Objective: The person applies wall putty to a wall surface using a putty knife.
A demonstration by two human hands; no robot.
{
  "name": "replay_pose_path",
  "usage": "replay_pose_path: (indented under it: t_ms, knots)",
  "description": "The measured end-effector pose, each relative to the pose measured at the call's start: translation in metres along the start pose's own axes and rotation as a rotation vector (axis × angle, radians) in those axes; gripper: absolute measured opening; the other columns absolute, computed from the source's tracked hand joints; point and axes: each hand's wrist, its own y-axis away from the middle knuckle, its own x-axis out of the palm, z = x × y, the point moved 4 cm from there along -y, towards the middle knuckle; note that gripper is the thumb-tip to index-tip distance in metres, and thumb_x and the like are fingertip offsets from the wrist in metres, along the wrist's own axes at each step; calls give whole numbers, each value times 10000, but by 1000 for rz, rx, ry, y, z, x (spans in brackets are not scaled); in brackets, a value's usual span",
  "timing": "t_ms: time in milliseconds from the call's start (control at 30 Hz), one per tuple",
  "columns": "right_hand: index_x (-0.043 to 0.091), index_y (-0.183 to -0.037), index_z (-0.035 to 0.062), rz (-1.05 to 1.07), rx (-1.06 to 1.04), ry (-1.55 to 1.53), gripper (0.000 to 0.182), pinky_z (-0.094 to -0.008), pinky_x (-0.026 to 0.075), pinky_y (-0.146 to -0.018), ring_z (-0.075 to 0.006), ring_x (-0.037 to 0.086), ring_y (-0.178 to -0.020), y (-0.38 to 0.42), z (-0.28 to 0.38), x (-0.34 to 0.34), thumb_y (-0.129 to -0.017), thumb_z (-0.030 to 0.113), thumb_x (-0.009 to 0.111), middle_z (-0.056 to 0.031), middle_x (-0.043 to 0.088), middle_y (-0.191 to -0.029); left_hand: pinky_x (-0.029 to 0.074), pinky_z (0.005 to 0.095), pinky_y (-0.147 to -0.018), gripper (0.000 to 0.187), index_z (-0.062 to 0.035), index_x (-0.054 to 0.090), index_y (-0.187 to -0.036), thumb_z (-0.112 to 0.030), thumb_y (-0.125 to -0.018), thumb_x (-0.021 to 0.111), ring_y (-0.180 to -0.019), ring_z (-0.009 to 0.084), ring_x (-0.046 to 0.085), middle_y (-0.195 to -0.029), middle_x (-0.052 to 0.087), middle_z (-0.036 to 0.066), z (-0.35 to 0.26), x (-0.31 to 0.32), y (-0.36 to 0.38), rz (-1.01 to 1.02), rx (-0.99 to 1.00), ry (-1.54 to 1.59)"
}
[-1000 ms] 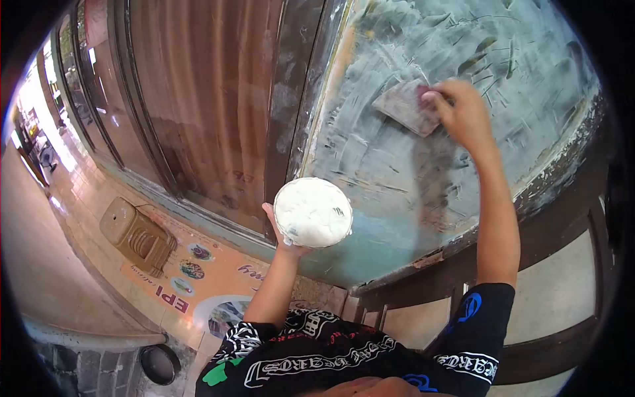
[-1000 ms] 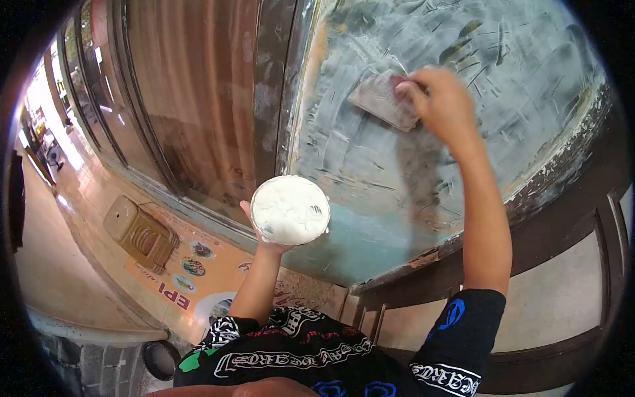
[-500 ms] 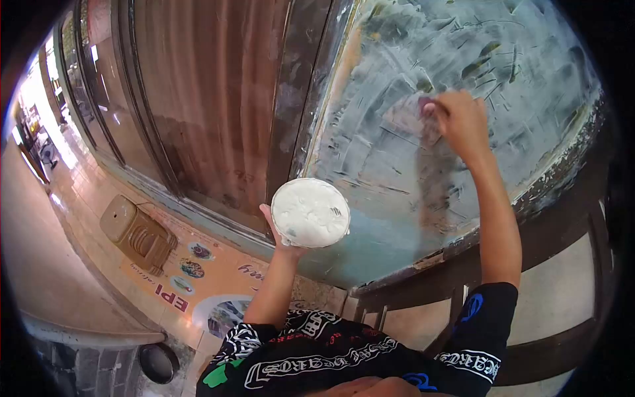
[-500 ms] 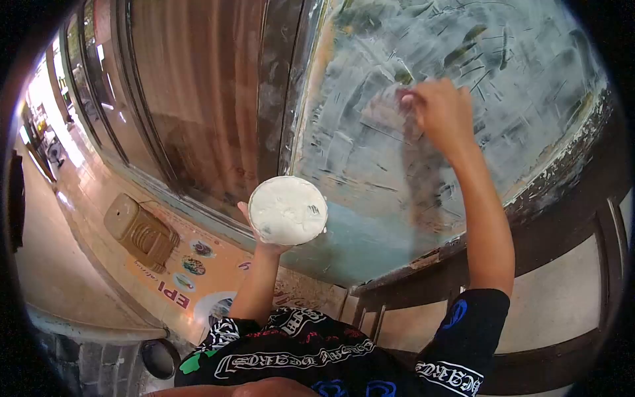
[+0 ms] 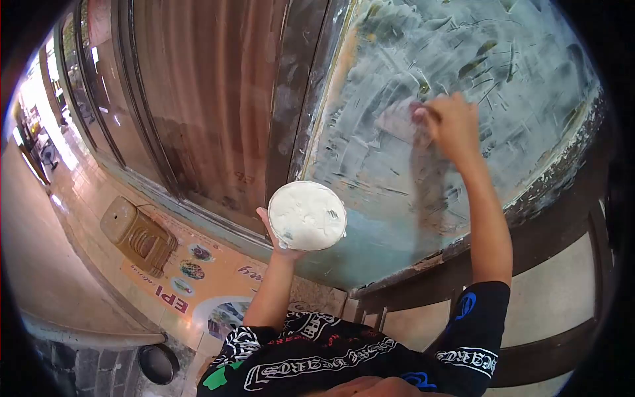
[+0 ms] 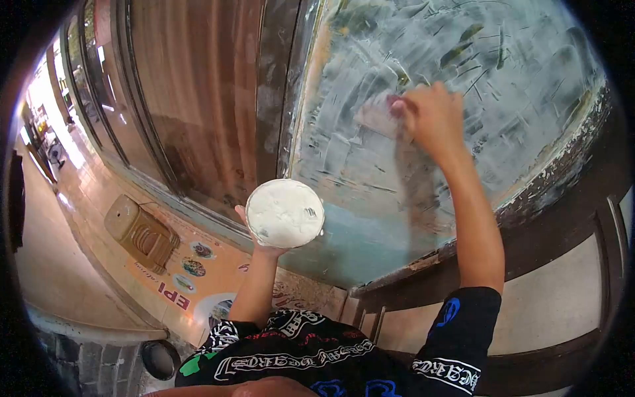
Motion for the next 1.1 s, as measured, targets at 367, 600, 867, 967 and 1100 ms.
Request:
replay_pose_path:
  t_ms: [367, 600, 867, 967, 1100]
  knots:
    - [756, -883, 159, 177, 9, -158, 123, -459, 335, -868, -238, 543, -921, 36, 24, 20, -825, 268, 749, 5, 692, -849, 423, 652, -1036, 1141, -122, 389, -1495, -957, -719, 363, -1323, 420, 468, -1512, 420, 165, -10, -17, 5, -104, -7, 49]
    - [753, -894, 191, -92, 87, 22, 81, -414, 354, -808, -234, 554, -862, -2, -19, -32, -824, 230, 743, 37, 672, -848, 441, 613, -1045, 1065, -111, 344, -1512, -906, -804, 298, -1322, 405, 481, -1511, 419, 168, -13, -8, 4, -40, -9, -26]
    - [744, -856, 179, 115, -18, -158, 75, -463, 305, -816, -229, 523, -899, 60, 43, 34, -823, 246, 734, 29, 634, -783, 419, 661, -1037, 1137, -121, 392, -1491, -952, -715, 384, -1318, 418, 475, -1514, 417, 168, -14, -15, 0, -131, -4, 6]
    - [729, -841, 177, 132, -69, -82, 79, -473, 298, -797, -228, 520, -899, 63, 49, 63, -813, 250, 735, 29, 623, -769, 418, 661, -1038, 1136, -124, 389, -1493, -952, -715, 384, -1322, 419, 469, -1516, 413, 168, -10, -19, -2, -152, -19, -46]
    - [737, -845, 166, -91, 37, 25, 159, -505, 313, -819, -235, 530, -923, 7, 14, 9, -846, 324, 717, 29, 667, -815, 417, 660, -1040, 1138, -133, 377, -1501, -956, -714, 375, -1319, 421, 471, -1521, 408, 156, -6, -9, -2, -125, -50, -65]
